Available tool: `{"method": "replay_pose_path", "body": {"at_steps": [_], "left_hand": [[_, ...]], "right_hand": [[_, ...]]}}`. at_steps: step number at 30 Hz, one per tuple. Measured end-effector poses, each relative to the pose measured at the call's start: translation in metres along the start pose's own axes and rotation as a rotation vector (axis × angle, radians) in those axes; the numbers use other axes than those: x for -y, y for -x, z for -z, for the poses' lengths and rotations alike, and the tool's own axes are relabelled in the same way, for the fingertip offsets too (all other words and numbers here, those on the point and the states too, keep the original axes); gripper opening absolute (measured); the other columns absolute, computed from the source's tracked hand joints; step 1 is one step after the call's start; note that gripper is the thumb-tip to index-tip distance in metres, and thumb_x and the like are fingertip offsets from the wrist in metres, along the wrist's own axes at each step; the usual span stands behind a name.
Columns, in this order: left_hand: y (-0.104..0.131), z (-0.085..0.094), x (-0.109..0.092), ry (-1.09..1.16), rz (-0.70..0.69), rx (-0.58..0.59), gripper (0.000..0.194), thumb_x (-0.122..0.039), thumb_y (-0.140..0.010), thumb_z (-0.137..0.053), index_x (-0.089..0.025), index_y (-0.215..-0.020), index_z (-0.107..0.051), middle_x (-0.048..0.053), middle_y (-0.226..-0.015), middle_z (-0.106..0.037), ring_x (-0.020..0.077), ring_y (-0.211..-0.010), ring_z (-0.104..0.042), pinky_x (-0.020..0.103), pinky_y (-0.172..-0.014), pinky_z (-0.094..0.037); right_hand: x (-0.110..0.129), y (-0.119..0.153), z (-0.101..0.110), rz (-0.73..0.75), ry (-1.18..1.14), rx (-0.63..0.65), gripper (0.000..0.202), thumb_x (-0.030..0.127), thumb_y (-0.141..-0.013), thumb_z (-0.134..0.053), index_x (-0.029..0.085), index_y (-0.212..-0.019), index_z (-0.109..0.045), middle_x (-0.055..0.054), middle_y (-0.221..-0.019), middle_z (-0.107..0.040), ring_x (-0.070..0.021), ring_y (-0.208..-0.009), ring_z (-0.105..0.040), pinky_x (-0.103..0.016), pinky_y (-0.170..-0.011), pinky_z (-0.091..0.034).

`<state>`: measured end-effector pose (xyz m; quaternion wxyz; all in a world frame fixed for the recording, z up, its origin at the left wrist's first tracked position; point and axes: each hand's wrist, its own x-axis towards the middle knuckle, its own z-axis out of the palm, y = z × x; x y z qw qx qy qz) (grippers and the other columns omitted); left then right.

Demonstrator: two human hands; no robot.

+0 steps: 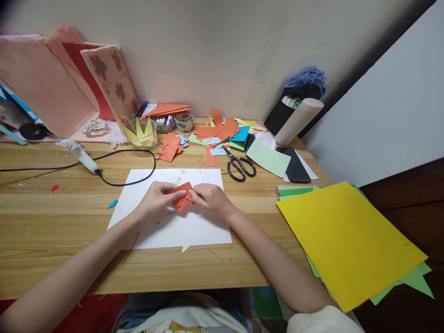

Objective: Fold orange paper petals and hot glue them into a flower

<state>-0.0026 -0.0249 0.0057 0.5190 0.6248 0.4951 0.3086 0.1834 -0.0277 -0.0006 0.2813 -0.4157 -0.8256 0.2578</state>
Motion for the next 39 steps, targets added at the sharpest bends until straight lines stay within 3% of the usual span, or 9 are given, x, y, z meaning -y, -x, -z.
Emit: {"method": "replay_pose_path", "body": {"at_steps": [6, 10, 16, 18, 24, 29, 35, 39], "left_hand": [[0.002, -0.002, -0.004, -0.031, 0.027, 0.087, 0.036, -0.047, -0.067, -0.063, -0.011, -0.059, -0.063, 0.0, -0.047, -0.053, 0.0077, -0.043, -0.041, 0.02, -0.041, -0.029], [0.002, -0.002, -0.006, 0.002, 0.062, 0.072, 0.036, -0.047, -0.066, -0.063, -0.011, -0.061, -0.062, 0.0, -0.05, -0.055, 0.0077, -0.042, -0.042, 0.02, -0.04, -0.03], [0.001, -0.001, -0.007, 0.1, 0.047, -0.005, 0.032, -0.042, -0.068, -0.064, -0.01, -0.062, -0.064, 0.002, -0.056, -0.058, 0.0098, -0.051, -0.047, 0.021, -0.049, -0.035], [0.001, -0.001, -0.007, 0.119, 0.033, -0.008, 0.031, -0.041, -0.069, -0.064, -0.01, -0.062, -0.065, 0.002, -0.056, -0.058, 0.0103, -0.053, -0.048, 0.022, -0.051, -0.036], [0.0, 0.001, -0.005, 0.101, 0.027, -0.006, 0.031, -0.04, -0.069, -0.064, -0.011, -0.06, -0.065, 0.002, -0.053, -0.056, 0.0103, -0.051, -0.046, 0.023, -0.05, -0.032], [-0.002, 0.002, -0.003, 0.059, 0.034, -0.075, 0.035, -0.043, -0.068, -0.063, -0.012, -0.054, -0.058, -0.002, -0.049, -0.049, 0.009, -0.048, -0.041, 0.023, -0.048, -0.028], [-0.002, 0.003, -0.007, 0.068, 0.009, -0.089, 0.032, -0.044, -0.07, -0.061, -0.013, -0.064, -0.059, 0.0, -0.059, -0.056, 0.0102, -0.055, -0.047, 0.021, -0.052, -0.033], [-0.002, 0.003, -0.004, 0.024, -0.014, -0.076, 0.032, -0.044, -0.069, -0.061, -0.013, -0.065, -0.059, 0.0, -0.061, -0.058, 0.0111, -0.056, -0.049, 0.022, -0.053, -0.035]], "right_hand": [[-0.001, 0.0, 0.002, -0.039, -0.075, 0.043, 0.035, 0.031, -0.089, -0.035, 0.02, -0.057, -0.03, 0.005, -0.052, -0.033, -0.009, -0.049, -0.031, -0.023, -0.052, -0.025], [0.0, 0.0, 0.0, -0.082, -0.104, -0.003, 0.035, 0.034, -0.09, -0.035, 0.019, -0.058, -0.035, 0.005, -0.053, -0.034, -0.0087, -0.05, -0.03, -0.023, -0.052, -0.025], [-0.001, 0.0, -0.001, -0.203, -0.368, 0.156, 0.033, 0.045, -0.082, -0.048, 0.015, -0.075, -0.059, 0.003, -0.061, -0.046, -0.0087, -0.054, -0.035, -0.021, -0.05, -0.027], [-0.001, 0.0, -0.003, -0.22, -0.435, 0.158, 0.032, 0.044, -0.081, -0.051, 0.014, -0.078, -0.062, 0.002, -0.062, -0.049, -0.0086, -0.054, -0.037, -0.021, -0.05, -0.028], [0.004, 0.0, -0.009, -0.233, -0.475, 0.079, 0.027, 0.039, -0.081, -0.053, 0.014, -0.076, -0.062, 0.0, -0.067, -0.055, -0.0092, -0.058, -0.042, -0.021, -0.053, -0.031], [0.0, -0.003, -0.005, -0.306, -0.594, 0.149, 0.03, 0.043, -0.079, -0.054, 0.015, -0.072, -0.058, 0.001, -0.063, -0.054, -0.0095, -0.055, -0.045, -0.021, -0.051, -0.033], [-0.001, -0.005, -0.007, -0.352, -0.618, -0.025, 0.029, 0.041, -0.075, -0.06, 0.016, -0.064, -0.051, 0.002, -0.059, -0.052, -0.0093, -0.054, -0.046, -0.022, -0.052, -0.034], [0.0, -0.005, -0.011, -0.366, -0.635, -0.074, 0.03, 0.04, -0.074, -0.061, 0.017, -0.06, -0.048, 0.003, -0.056, -0.05, -0.0088, -0.052, -0.044, -0.022, -0.051, -0.033]]}}
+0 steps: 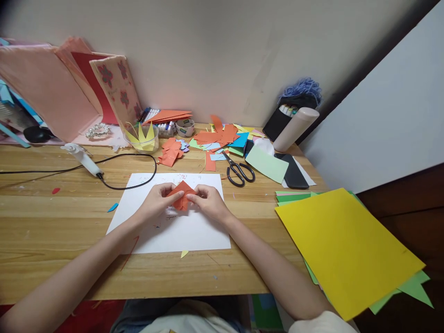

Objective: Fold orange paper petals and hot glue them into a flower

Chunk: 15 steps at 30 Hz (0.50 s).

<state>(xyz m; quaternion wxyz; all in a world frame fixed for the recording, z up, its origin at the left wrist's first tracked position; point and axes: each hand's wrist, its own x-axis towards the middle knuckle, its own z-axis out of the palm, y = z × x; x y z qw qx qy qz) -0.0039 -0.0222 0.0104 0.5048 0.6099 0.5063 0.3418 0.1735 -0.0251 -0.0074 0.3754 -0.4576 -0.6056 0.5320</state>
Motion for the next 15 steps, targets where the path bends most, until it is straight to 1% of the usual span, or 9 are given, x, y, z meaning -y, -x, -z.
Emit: {"method": "replay_pose_path", "body": {"at_steps": [3, 5, 7, 10, 12, 15], "left_hand": [[0.0, -0.001, 0.0029, 0.028, 0.008, 0.053, 0.034, -0.045, -0.069, -0.06, -0.012, -0.075, -0.063, 0.005, -0.07, -0.063, 0.0149, -0.063, -0.055, 0.024, -0.057, -0.04], [0.0007, -0.0024, 0.0033, 0.027, 0.032, 0.093, 0.036, -0.046, -0.069, -0.06, -0.012, -0.079, -0.063, 0.006, -0.074, -0.065, 0.0167, -0.066, -0.057, 0.025, -0.056, -0.041], [0.0018, -0.004, 0.0026, 0.001, 0.075, 0.138, 0.035, -0.046, -0.068, -0.061, -0.012, -0.076, -0.062, 0.005, -0.069, -0.063, 0.016, -0.062, -0.056, 0.024, -0.052, -0.039], [0.0032, -0.0062, 0.0017, -0.041, 0.102, 0.216, 0.034, -0.047, -0.068, -0.061, -0.013, -0.066, -0.057, 0.0, -0.059, -0.057, 0.0117, -0.053, -0.05, 0.021, -0.046, -0.033], [0.0036, -0.0073, 0.0018, -0.061, 0.066, 0.233, 0.035, -0.048, -0.071, -0.057, -0.014, -0.063, -0.056, -0.001, -0.057, -0.053, 0.0099, -0.051, -0.045, 0.021, -0.046, -0.031], [0.0034, -0.0077, 0.0023, -0.099, -0.013, 0.208, 0.038, -0.048, -0.076, -0.05, -0.014, -0.063, -0.057, -0.002, -0.057, -0.052, 0.0095, -0.052, -0.043, 0.021, -0.049, -0.031]], "right_hand": [[-0.0024, -0.0016, 0.0013, -0.002, -0.059, -0.046, 0.031, 0.042, -0.075, -0.06, 0.017, -0.061, -0.047, 0.004, -0.055, -0.049, -0.0091, -0.051, -0.044, -0.023, -0.052, -0.035], [-0.0027, -0.0024, 0.0033, 0.023, -0.077, -0.079, 0.031, 0.043, -0.075, -0.06, 0.017, -0.062, -0.049, 0.004, -0.055, -0.048, -0.009, -0.051, -0.044, -0.023, -0.052, -0.035], [-0.0014, -0.0021, 0.005, 0.04, -0.059, -0.088, 0.03, 0.042, -0.074, -0.061, 0.017, -0.062, -0.051, 0.003, -0.057, -0.048, -0.0089, -0.052, -0.043, -0.023, -0.052, -0.034], [0.0023, 0.0001, 0.0057, 0.049, 0.026, -0.067, 0.029, 0.041, -0.076, -0.06, 0.017, -0.062, -0.052, 0.003, -0.059, -0.05, -0.0091, -0.053, -0.043, -0.023, -0.051, -0.033], [0.0046, 0.0018, 0.005, 0.071, 0.087, -0.039, 0.029, 0.039, -0.077, -0.059, 0.016, -0.06, -0.052, 0.002, -0.059, -0.05, -0.0095, -0.055, -0.043, -0.023, -0.052, -0.034], [0.007, 0.0035, 0.0037, 0.108, 0.132, -0.006, 0.029, 0.039, -0.078, -0.057, 0.016, -0.061, -0.052, 0.002, -0.06, -0.051, -0.0098, -0.057, -0.043, -0.023, -0.054, -0.034]]}}
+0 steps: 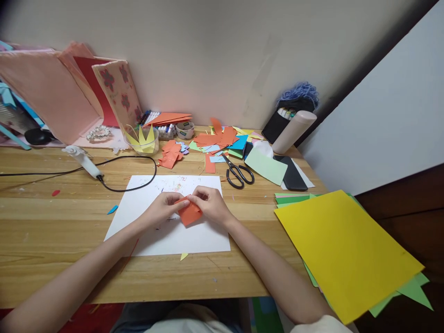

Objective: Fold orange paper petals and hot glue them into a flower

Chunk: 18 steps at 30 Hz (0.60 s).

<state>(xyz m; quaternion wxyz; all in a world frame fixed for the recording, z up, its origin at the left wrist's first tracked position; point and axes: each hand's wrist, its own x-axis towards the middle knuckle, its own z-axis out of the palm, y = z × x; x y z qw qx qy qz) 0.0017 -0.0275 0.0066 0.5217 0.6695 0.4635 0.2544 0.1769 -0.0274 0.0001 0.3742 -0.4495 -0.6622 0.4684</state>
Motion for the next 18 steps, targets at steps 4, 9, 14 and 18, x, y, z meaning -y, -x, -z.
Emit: {"method": "replay_pose_path", "body": {"at_steps": [4, 9, 14, 18], "left_hand": [[0.0, 0.002, 0.0, -0.058, -0.027, -0.102, 0.037, -0.047, -0.075, -0.052, -0.014, -0.059, -0.055, -0.003, -0.053, -0.047, 0.0088, -0.05, -0.038, 0.021, -0.047, -0.028], [-0.001, 0.004, 0.001, 0.115, -0.012, -0.298, 0.035, -0.047, -0.074, -0.055, -0.013, -0.065, -0.057, -0.001, -0.058, -0.052, 0.0101, -0.054, -0.044, 0.021, -0.051, -0.034], [-0.002, 0.014, -0.006, 0.297, 0.078, -0.238, 0.032, -0.046, -0.068, -0.061, -0.014, -0.066, -0.057, -0.001, -0.061, -0.055, 0.0108, -0.055, -0.05, 0.021, -0.051, -0.038], [0.003, 0.032, -0.016, 0.281, 0.103, -0.009, 0.027, -0.039, -0.065, -0.065, -0.013, -0.069, -0.059, -0.002, -0.06, -0.053, 0.0093, -0.053, -0.047, 0.02, -0.049, -0.036]], "right_hand": [[0.002, 0.0, 0.001, 0.011, -0.017, 0.006, 0.031, 0.043, -0.084, -0.047, 0.017, -0.067, -0.053, 0.002, -0.064, -0.048, -0.0102, -0.06, -0.044, -0.023, -0.057, -0.035], [-0.001, -0.001, 0.002, -0.104, -0.122, 0.171, 0.03, 0.047, -0.077, -0.057, 0.018, -0.083, -0.054, 0.0, -0.073, -0.054, -0.0109, -0.06, -0.048, -0.023, -0.055, -0.039], [-0.003, -0.003, 0.002, -0.105, -0.2, 0.095, 0.028, 0.044, -0.075, -0.059, 0.017, -0.073, -0.052, 0.002, -0.065, -0.051, -0.0092, -0.055, -0.046, -0.023, -0.055, -0.039], [-0.003, -0.01, 0.003, -0.124, -0.273, 0.106, 0.033, 0.049, -0.076, -0.056, 0.017, -0.069, -0.051, 0.004, -0.058, -0.047, -0.0083, -0.052, -0.044, -0.022, -0.052, -0.036]]}}
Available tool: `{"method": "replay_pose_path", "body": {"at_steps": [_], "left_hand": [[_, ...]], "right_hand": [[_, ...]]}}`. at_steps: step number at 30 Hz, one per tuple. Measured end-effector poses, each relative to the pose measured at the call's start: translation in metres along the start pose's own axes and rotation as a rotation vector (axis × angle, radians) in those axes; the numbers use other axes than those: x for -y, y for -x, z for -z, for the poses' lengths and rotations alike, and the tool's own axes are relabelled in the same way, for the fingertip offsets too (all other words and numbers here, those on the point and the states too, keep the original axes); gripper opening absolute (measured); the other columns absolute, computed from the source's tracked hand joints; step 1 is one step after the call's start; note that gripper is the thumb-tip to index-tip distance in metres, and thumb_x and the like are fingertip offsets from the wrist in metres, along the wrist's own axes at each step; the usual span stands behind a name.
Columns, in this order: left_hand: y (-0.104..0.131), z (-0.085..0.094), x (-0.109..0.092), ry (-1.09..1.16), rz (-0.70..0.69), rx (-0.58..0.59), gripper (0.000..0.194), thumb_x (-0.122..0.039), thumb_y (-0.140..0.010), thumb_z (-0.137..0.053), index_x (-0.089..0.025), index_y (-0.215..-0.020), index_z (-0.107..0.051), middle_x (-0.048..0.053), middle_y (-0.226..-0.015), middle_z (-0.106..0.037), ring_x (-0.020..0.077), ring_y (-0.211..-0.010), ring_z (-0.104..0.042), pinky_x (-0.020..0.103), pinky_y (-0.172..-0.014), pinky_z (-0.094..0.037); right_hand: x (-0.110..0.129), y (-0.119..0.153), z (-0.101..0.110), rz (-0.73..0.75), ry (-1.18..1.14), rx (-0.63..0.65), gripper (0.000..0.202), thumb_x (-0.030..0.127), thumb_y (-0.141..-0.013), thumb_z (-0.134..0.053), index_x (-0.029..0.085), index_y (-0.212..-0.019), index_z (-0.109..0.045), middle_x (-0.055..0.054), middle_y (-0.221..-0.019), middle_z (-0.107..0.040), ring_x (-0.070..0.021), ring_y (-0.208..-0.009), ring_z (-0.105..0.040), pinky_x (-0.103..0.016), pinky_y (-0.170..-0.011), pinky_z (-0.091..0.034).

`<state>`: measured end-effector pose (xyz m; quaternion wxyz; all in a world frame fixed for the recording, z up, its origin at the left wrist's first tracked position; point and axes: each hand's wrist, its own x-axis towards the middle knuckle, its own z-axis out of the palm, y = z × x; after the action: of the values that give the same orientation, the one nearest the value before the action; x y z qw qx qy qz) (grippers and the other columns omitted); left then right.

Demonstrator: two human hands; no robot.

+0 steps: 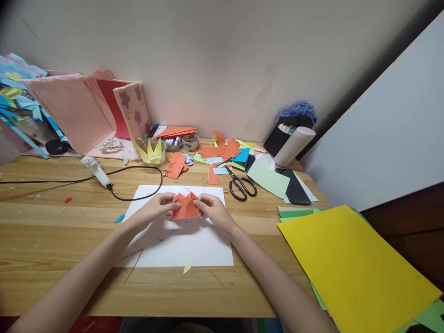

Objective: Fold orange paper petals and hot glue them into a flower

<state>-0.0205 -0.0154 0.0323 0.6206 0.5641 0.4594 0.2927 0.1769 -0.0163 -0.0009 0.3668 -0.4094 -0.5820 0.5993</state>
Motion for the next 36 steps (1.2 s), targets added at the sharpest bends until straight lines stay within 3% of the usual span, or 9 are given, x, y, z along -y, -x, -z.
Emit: {"method": "replay_pose_path", "body": {"at_steps": [3, 6, 9, 13, 18, 21, 26, 31, 36], "left_hand": [[0.004, 0.013, -0.003, -0.02, -0.004, 0.079, 0.031, -0.039, -0.067, -0.063, -0.014, -0.084, -0.064, 0.003, -0.071, -0.06, 0.0124, -0.062, -0.052, 0.021, -0.054, -0.038], [0.008, 0.029, 0.0, -0.037, -0.036, 0.028, 0.03, -0.039, -0.068, -0.064, -0.013, -0.082, -0.066, 0.004, -0.069, -0.062, 0.012, -0.06, -0.052, 0.022, -0.054, -0.038], [0.019, 0.052, 0.003, -0.039, -0.048, -0.146, 0.029, -0.038, -0.064, -0.068, -0.013, -0.079, -0.067, 0.004, -0.069, -0.064, 0.0126, -0.06, -0.054, 0.022, -0.055, -0.039], [0.054, 0.095, 0.011, 0.024, -0.1, -0.423, 0.033, -0.039, -0.061, -0.071, -0.014, -0.083, -0.068, 0.008, -0.082, -0.068, 0.0177, -0.07, -0.059, 0.024, -0.059, -0.043], [0.096, 0.138, 0.024, 0.268, -0.22, -0.647, 0.04, -0.036, -0.063, -0.07, -0.019, -0.099, -0.066, 0.007, -0.094, -0.067, 0.017, -0.076, -0.06, 0.023, -0.062, -0.044], [0.1, 0.147, 0.029, 0.37, -0.293, -0.728, 0.037, -0.035, -0.061, -0.069, -0.018, -0.094, -0.067, 0.007, -0.094, -0.066, 0.0156, -0.078, -0.059, 0.021, -0.064, -0.044], [0.087, 0.149, 0.038, 0.402, -0.269, -0.726, 0.037, -0.034, -0.058, -0.074, -0.015, -0.089, -0.065, 0.006, -0.088, -0.066, 0.0139, -0.077, -0.06, 0.021, -0.068, -0.045], [0.079, 0.151, 0.047, 0.367, -0.19, -0.781, 0.042, -0.045, -0.057, -0.074, -0.013, -0.082, -0.061, 0.004, -0.072, -0.065, 0.012, -0.062, -0.058, 0.022, -0.06, -0.044], [0.077, 0.151, 0.049, 0.326, -0.174, -0.813, 0.043, -0.045, -0.054, -0.075, -0.013, -0.08, -0.063, 0.004, -0.073, -0.066, 0.0126, -0.063, -0.06, 0.021, -0.059, -0.045]], "right_hand": [[0.003, -0.01, -0.006, -0.02, 0.048, 0.14, 0.038, 0.053, -0.075, -0.056, 0.017, -0.067, -0.051, 0.004, -0.055, -0.047, -0.0083, -0.05, -0.042, -0.022, -0.05, -0.033], [0.006, -0.027, -0.02, 0.005, 0.092, 0.233, 0.041, 0.056, -0.076, -0.053, 0.017, -0.064, -0.051, 0.003, -0.056, -0.048, -0.0087, -0.051, -0.043, -0.022, -0.051, -0.034], [0.007, -0.048, -0.042, 0.018, 0.071, 0.231, 0.045, 0.059, -0.08, -0.043, 0.017, -0.067, -0.052, 0.001, -0.059, -0.052, -0.01, -0.051, -0.047, -0.023, -0.052, -0.038], [0.005, -0.078, -0.078, 0.053, 0.064, 0.164, 0.045, 0.056, -0.084, -0.034, 0.016, -0.076, -0.054, -0.002, -0.064, -0.057, -0.01, -0.049, -0.047, -0.023, -0.049, -0.037], [0.005, -0.12, -0.138, 0.25, 0.341, 0.055, 0.027, 0.042, -0.085, -0.041, 0.018, -0.084, -0.054, -0.003, -0.077, -0.06, -0.0144, -0.065, -0.054, -0.027, -0.062, -0.042], [0.007, -0.149, -0.182, 0.329, 0.52, 0.009, 0.026, 0.037, -0.081, -0.048, 0.016, -0.096, -0.053, -0.009, -0.093, -0.059, -0.0187, -0.079, -0.055, -0.032, -0.074, -0.042], [0.012, -0.188, -0.238, 0.275, 0.773, -0.042, 0.03, 0.028, -0.074, -0.057, 0.015, -0.101, -0.053, -0.017, -0.108, -0.054, -0.0305, -0.103, -0.046, -0.04, -0.085, -0.036], [0.018, -0.199, -0.242, 0.265, 0.754, -0.006, 0.012, 0.023, -0.077, -0.048, 0.018, -0.085, -0.056, -0.01, -0.086, -0.06, -0.0268, -0.092, -0.05, -0.037, -0.078, -0.039], [0.024, -0.175, -0.203, 0.294, 0.58, -0.049, 0.022, 0.029, -0.082, -0.039, 0.02, -0.093, -0.056, -0.006, -0.086, -0.06, -0.0217, -0.08, -0.054, -0.034, -0.075, -0.04]]}}
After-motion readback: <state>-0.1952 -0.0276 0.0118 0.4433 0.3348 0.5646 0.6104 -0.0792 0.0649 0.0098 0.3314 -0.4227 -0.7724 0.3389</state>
